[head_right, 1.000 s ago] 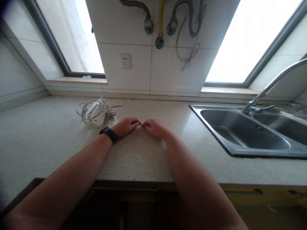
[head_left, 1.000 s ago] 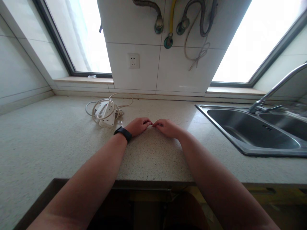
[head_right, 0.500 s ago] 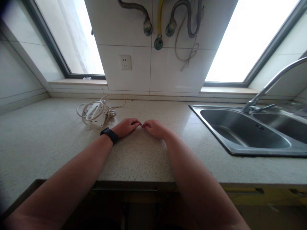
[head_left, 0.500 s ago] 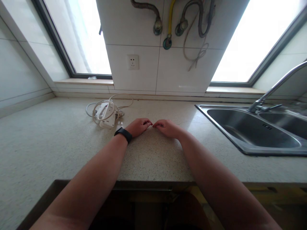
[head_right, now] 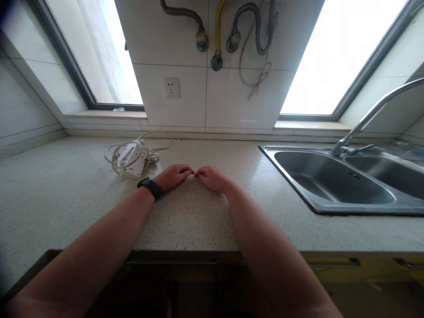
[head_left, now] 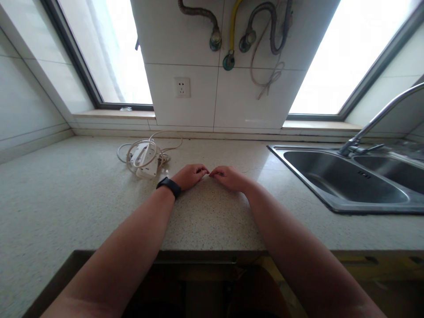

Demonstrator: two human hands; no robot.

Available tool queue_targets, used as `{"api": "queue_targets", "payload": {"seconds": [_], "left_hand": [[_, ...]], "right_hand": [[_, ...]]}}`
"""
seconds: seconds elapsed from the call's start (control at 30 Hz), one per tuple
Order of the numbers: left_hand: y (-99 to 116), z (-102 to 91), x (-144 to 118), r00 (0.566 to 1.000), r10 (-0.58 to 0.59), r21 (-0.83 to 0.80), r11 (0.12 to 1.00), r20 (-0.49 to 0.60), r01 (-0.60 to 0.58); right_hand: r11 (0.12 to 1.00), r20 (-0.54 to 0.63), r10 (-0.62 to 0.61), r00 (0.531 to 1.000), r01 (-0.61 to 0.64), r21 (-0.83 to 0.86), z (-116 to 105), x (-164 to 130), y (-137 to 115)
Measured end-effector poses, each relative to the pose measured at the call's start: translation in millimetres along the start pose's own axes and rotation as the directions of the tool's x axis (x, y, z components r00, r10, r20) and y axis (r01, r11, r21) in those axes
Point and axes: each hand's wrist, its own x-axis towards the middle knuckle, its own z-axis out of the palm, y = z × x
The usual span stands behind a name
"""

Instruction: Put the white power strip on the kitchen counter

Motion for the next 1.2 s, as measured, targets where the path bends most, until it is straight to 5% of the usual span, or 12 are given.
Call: {"api": "queue_targets", "payload": {"seconds": [1.2], "left_hand": [[0.2,0.0,0.7,1.0,0.004,0.011,1.0,-0.002,-0.004]], "right_hand": [[1.0,0.011,-0.009,1.0,0.009,0.008,-2.5,-1.1,-2.4]]}}
